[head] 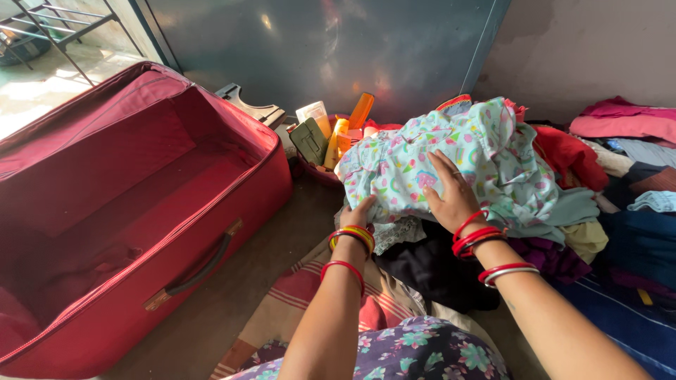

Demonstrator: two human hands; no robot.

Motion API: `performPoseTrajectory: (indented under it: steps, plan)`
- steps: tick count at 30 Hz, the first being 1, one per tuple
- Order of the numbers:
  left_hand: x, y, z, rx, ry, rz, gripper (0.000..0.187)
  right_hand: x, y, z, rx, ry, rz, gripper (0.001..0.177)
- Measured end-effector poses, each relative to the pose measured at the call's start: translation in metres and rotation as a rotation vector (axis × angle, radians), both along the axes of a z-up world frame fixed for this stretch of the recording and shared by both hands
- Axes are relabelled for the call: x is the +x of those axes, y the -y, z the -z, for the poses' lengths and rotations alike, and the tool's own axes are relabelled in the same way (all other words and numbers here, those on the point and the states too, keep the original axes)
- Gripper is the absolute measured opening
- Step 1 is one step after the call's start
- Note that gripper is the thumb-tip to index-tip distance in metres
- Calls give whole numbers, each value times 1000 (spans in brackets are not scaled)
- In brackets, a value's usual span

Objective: The person sits on the floor and folds several pieces of clothing, including a floral dress, a light blue shirt, and a purple patterned top, then places them into an open red suitcase. The person handles each garment individually, folding and arranging them neatly inside the suitcase.

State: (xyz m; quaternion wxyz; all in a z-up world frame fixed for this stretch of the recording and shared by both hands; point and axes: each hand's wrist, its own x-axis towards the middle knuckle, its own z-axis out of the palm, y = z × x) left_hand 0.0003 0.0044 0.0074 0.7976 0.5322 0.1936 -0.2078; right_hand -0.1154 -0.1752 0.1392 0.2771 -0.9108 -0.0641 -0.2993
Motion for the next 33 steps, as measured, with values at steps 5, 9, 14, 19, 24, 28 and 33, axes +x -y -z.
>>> performPoseTrajectory:
  steps: [5,9,14,19,24,28,33]
  plan:
    - [-15,-15,-40,-479,225,128,73,23,0,21,245,-87,-29,79]
    - [-32,-24,-55,-532,294,117,77,38,4,45,517,-236,-40,83]
    - [-13,12,-61,-585,483,170,73,41,20,52,711,-214,-123,78]
    - [-4,85,-90,60,918,435,101,28,32,29,1353,-297,-163,71]
    - [-32,114,-109,665,977,747,104,19,55,18,1207,-164,-278,52]
    - [-44,120,-108,648,1001,757,106,22,81,25,866,-166,-16,38]
    - [-54,119,-100,469,1183,740,116,28,100,46,941,39,268,39]
